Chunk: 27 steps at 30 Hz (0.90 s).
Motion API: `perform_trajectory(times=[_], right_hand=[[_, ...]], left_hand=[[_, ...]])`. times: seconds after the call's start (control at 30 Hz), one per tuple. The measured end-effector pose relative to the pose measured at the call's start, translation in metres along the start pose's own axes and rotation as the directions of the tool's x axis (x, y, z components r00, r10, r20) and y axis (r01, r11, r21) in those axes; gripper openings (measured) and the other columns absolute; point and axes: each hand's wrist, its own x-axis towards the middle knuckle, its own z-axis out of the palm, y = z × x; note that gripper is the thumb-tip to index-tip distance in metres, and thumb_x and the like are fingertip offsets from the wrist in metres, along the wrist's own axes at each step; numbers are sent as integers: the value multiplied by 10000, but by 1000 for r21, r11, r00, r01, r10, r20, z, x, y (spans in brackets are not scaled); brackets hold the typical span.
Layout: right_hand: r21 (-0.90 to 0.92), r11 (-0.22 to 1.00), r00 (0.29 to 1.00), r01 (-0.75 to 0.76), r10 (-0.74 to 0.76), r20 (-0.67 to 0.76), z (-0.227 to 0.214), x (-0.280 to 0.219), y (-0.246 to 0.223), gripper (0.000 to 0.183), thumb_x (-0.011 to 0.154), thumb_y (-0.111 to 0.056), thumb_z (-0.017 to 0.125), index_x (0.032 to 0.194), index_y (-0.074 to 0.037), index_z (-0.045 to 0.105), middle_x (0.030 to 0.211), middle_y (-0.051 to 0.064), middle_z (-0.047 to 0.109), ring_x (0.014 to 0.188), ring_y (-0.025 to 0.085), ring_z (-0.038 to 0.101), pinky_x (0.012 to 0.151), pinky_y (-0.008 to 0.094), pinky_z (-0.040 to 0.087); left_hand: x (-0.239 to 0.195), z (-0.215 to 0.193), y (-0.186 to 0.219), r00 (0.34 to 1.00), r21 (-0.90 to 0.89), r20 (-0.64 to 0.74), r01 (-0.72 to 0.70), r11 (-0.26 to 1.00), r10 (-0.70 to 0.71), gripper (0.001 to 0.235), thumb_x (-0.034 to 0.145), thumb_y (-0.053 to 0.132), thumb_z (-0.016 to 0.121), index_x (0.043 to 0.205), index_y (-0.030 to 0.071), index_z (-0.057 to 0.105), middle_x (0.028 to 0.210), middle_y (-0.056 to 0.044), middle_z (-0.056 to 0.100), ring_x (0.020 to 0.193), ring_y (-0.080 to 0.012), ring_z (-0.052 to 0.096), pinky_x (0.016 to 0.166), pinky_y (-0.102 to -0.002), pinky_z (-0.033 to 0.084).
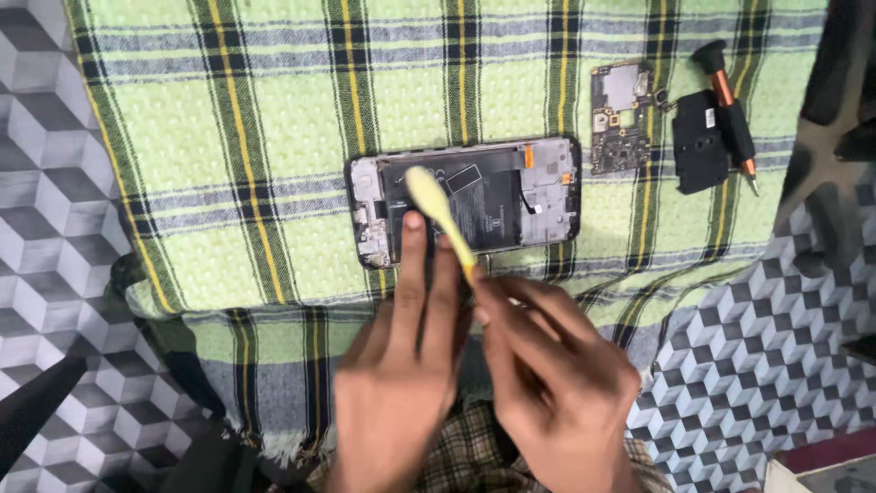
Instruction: The person uses a screwdriver to remove screws from the back of a smartphone, detaches the back cover, and then uses a toothbrush to clean the internal components and battery area.
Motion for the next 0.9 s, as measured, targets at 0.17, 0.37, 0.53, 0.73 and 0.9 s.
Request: perform_trajectory(times=[0.17, 0.37, 0.53, 0.73, 0.9], right_hand=[[-104, 976, 964, 190, -165, 207, 3, 0, -12, 343, 938, 69, 692, 1280, 39, 694, 1088, 201, 726, 820, 185, 752, 519, 269, 594], [-163, 975, 978, 152, -125, 166, 31, -8, -32, 349, 969, 30, 650, 1317, 51, 658, 1224, 309, 664, 920, 303, 773, 540, 272, 658], [-174, 983, 981, 59, -25, 194, 31, -34, -32, 372, 933, -44, 665, 1303, -8, 683, 1122, 197, 701, 847, 265, 791, 531, 343, 646], [-160, 987, 965, 28, 15, 262, 26, -52, -29, 404, 907, -102, 704, 1309, -62, 705, 1072, 166, 708, 852, 242, 792, 631, 335, 671], [-52, 992, 982, 119, -110, 151, 29, -41, -25, 338, 969, -43, 657, 1307, -44, 667, 1139, 188, 709, 967, 252, 791, 701, 282, 684]], left_hand=[[-20, 41, 4, 998, 7, -29, 59, 998, -59, 445, 1082, 220, 534, 1491, 45, 530, 1407, -277, 613, 755, -185, 714, 564, -302, 588], [-52, 86, 1, 995, -188, -65, 56, 981, -69, 492, 1115, 306, 459, 1536, 53, 444, 1381, -110, 596, 943, -166, 622, 696, -275, 555], [-49, 103, -12, 978, 142, 33, -207, 968, 205, 480, 1066, 197, 537, 1538, 149, 463, 1577, 50, 514, 836, -67, 589, 516, -180, 431], [-43, 87, -26, 940, 54, -146, -304, 951, 308, 514, 1101, 110, 588, 1590, 227, 481, 1694, 58, 348, 699, -29, 499, 565, -159, 430], [-39, 78, -21, 977, -138, -200, -106, 985, 77, 367, 1061, 140, 605, 1415, 233, 636, 1575, 50, 514, 669, -30, 524, 519, -185, 439]])
